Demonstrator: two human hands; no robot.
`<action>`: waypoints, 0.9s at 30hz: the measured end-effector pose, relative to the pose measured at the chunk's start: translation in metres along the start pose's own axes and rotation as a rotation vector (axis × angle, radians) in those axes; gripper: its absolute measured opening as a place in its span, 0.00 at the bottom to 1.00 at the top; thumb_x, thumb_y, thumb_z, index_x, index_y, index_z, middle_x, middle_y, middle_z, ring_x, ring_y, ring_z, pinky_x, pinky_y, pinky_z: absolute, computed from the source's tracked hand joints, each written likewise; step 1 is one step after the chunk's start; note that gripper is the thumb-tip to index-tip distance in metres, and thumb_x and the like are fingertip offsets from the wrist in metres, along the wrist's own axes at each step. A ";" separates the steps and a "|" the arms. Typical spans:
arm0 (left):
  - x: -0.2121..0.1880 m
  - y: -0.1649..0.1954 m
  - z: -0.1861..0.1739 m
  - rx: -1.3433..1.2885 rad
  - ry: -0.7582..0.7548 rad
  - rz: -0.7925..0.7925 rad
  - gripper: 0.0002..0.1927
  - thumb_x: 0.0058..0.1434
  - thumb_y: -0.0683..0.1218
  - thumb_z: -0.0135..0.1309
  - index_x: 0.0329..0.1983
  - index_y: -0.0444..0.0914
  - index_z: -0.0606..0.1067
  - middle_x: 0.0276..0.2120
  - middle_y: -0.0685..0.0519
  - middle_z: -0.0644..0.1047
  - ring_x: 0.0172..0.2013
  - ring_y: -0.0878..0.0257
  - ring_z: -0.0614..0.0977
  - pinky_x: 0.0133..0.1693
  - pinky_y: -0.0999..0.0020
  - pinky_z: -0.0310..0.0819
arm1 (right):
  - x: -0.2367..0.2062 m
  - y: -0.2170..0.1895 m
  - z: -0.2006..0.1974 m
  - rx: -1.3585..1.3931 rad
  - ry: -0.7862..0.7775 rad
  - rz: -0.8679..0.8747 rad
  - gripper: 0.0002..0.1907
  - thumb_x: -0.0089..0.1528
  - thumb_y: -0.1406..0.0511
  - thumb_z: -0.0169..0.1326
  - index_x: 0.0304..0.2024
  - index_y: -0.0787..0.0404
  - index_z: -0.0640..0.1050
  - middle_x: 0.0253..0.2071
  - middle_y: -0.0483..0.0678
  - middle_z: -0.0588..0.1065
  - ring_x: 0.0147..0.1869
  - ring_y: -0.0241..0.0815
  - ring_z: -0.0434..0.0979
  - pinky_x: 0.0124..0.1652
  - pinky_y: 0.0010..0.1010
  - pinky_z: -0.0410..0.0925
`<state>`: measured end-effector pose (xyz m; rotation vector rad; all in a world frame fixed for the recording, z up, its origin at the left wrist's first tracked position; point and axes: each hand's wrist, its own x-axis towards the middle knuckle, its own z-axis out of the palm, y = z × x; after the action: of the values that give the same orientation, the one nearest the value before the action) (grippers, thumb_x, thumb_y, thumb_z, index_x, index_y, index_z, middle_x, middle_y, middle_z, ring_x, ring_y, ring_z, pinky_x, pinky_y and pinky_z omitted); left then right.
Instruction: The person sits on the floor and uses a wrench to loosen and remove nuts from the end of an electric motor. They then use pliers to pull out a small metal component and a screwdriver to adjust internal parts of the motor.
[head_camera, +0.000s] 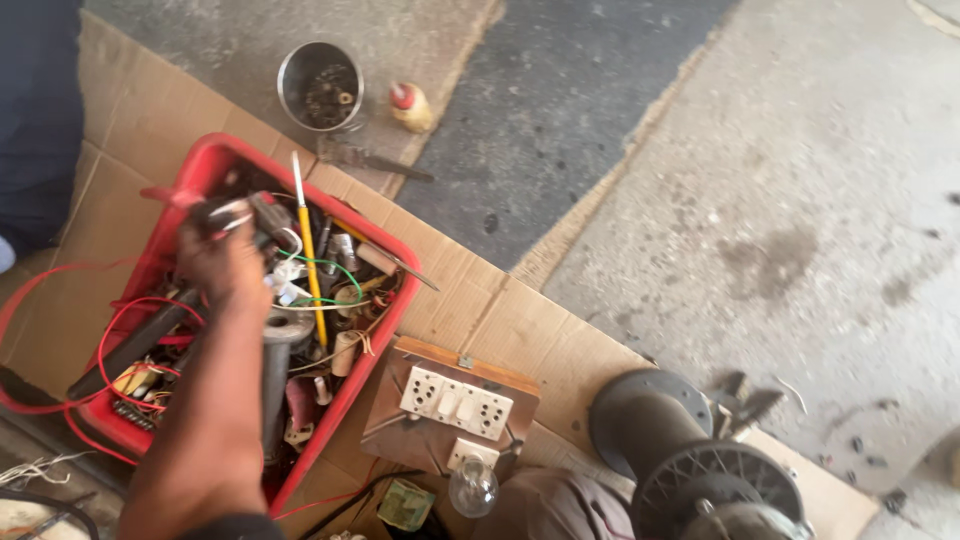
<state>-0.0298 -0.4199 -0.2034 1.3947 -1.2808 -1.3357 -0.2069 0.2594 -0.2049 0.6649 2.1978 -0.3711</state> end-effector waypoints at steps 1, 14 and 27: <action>-0.012 0.017 -0.007 -0.003 0.106 -0.190 0.14 0.57 0.40 0.60 0.44 0.47 0.72 0.47 0.58 0.75 0.47 0.65 0.80 0.40 0.57 0.82 | 0.001 -0.010 0.002 0.005 -0.004 -0.014 0.22 0.62 0.62 0.60 0.56 0.65 0.80 0.45 0.56 0.83 0.49 0.46 0.81 0.49 0.37 0.72; -0.208 0.070 0.049 -0.093 -0.761 -0.106 0.19 0.55 0.39 0.63 0.49 0.42 0.72 0.50 0.54 0.76 0.48 0.63 0.80 0.43 0.59 0.81 | -0.050 0.048 -0.061 0.571 0.248 -0.419 0.20 0.62 0.62 0.60 0.53 0.66 0.81 0.45 0.51 0.83 0.47 0.39 0.82 0.48 0.32 0.72; -0.464 0.032 0.078 0.346 -1.843 -0.409 0.25 0.52 0.39 0.65 0.53 0.37 0.72 0.52 0.49 0.77 0.50 0.61 0.81 0.47 0.62 0.81 | -0.189 0.081 -0.089 0.161 -0.608 -1.565 0.28 0.66 0.55 0.65 0.59 0.66 0.73 0.56 0.56 0.74 0.60 0.47 0.75 0.58 0.37 0.69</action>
<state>-0.0785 0.0373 -0.0993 0.1975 -2.4001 -2.9905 -0.1121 0.3027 -0.0067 -1.1195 1.6402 -1.2905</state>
